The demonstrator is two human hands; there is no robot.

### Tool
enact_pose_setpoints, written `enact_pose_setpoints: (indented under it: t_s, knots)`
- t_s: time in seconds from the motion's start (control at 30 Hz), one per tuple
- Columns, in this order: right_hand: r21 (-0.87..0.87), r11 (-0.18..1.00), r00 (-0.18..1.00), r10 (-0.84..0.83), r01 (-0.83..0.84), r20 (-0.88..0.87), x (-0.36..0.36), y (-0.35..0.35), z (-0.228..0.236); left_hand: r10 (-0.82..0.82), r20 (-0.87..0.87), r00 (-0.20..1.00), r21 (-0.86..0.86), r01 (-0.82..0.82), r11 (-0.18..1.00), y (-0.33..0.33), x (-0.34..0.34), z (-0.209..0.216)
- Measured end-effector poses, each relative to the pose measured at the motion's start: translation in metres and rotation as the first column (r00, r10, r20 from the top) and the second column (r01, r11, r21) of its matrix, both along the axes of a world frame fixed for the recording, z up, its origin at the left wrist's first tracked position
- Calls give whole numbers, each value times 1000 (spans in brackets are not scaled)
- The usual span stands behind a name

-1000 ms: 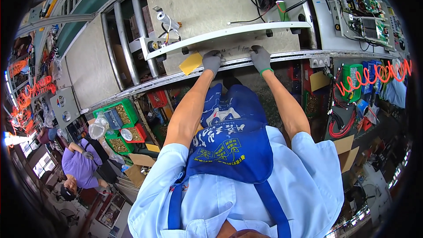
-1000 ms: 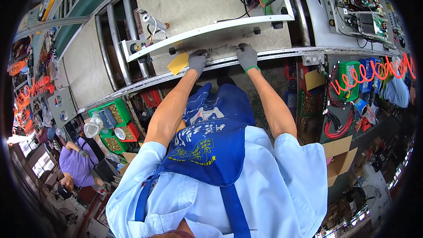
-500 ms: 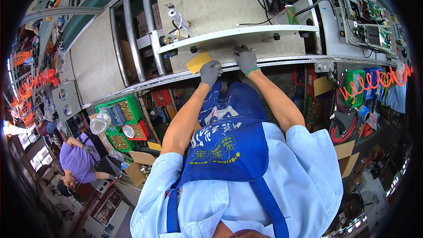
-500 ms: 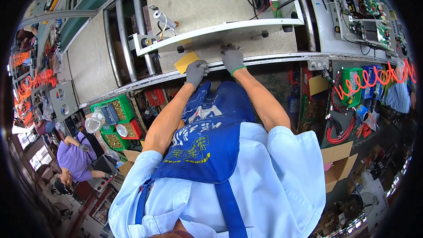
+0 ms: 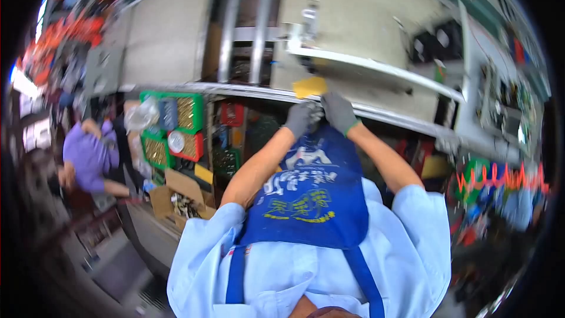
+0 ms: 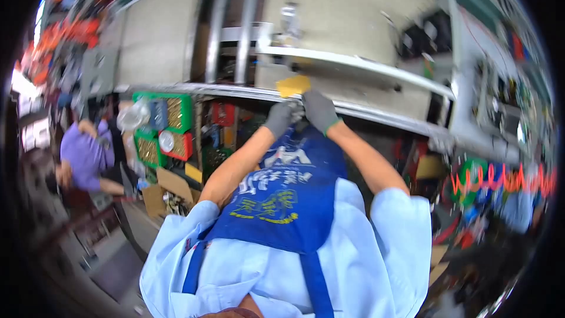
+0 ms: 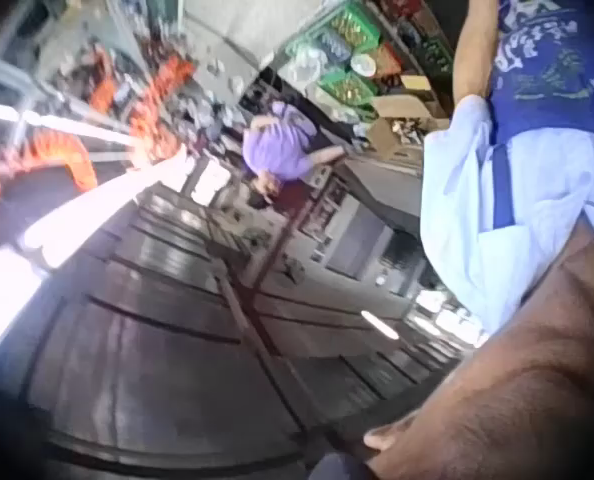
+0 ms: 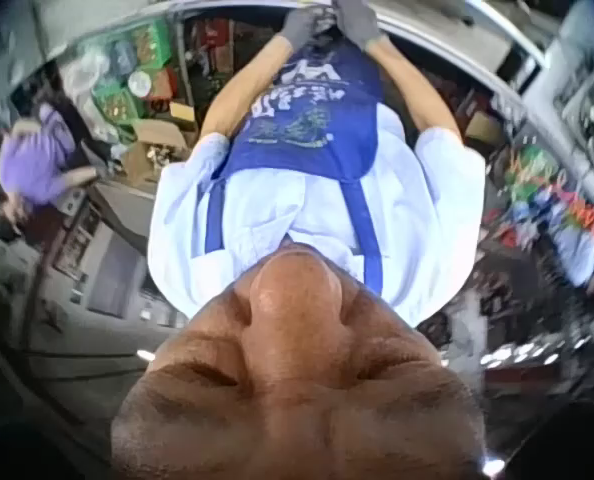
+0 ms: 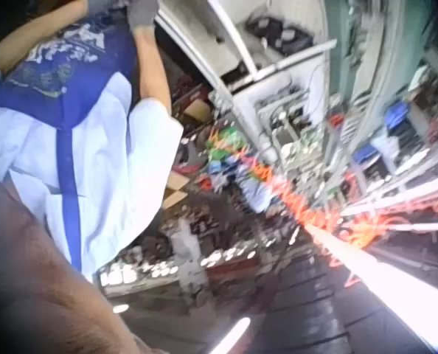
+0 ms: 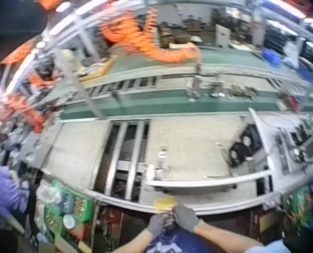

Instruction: Assembling electronic components on a panel and securing them with a pneumatic screwdriver on a production line.

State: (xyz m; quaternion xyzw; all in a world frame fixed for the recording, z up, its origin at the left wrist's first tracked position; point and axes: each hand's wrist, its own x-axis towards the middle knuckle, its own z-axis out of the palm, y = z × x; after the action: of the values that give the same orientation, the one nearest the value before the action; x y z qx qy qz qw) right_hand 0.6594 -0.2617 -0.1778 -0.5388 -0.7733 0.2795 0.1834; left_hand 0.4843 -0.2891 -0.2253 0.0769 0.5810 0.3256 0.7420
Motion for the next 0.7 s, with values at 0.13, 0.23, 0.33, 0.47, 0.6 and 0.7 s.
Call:
enact_pose_setpoints:
  t_s: [0.13, 0.23, 0.33, 0.47, 0.6, 0.7]
  knots:
    - [78, 989, 986, 136, -128, -102, -45, -13, 52, 171, 435, 884, 133, -250, 959, -20, -13, -6]
    - [33, 983, 983, 179, -178, -31, -66, -12, 78, 149, 588, 795, 209, -327, 922, -33, -38, 9]
    - [98, 936, 940, 342, -339, -13, -97, -15, 95, 175, 547, 819, 278, -375, 884, -48, -71, 31]
    - [158, 898, 900, 426, -410, -88, -137, -15, 113, 385, 414, 825, 370, -539, 757, -59, -130, 42]
    - [99, 898, 888, 440, -430, -137, -157, -12, 116, 576, 334, 746, 497, -658, 565, -55, -276, 48]
    - [-6, 907, 904, 418, -420, -94, -157, -13, 110, 733, -323, 598, 616, -455, 643, -61, -387, 68]
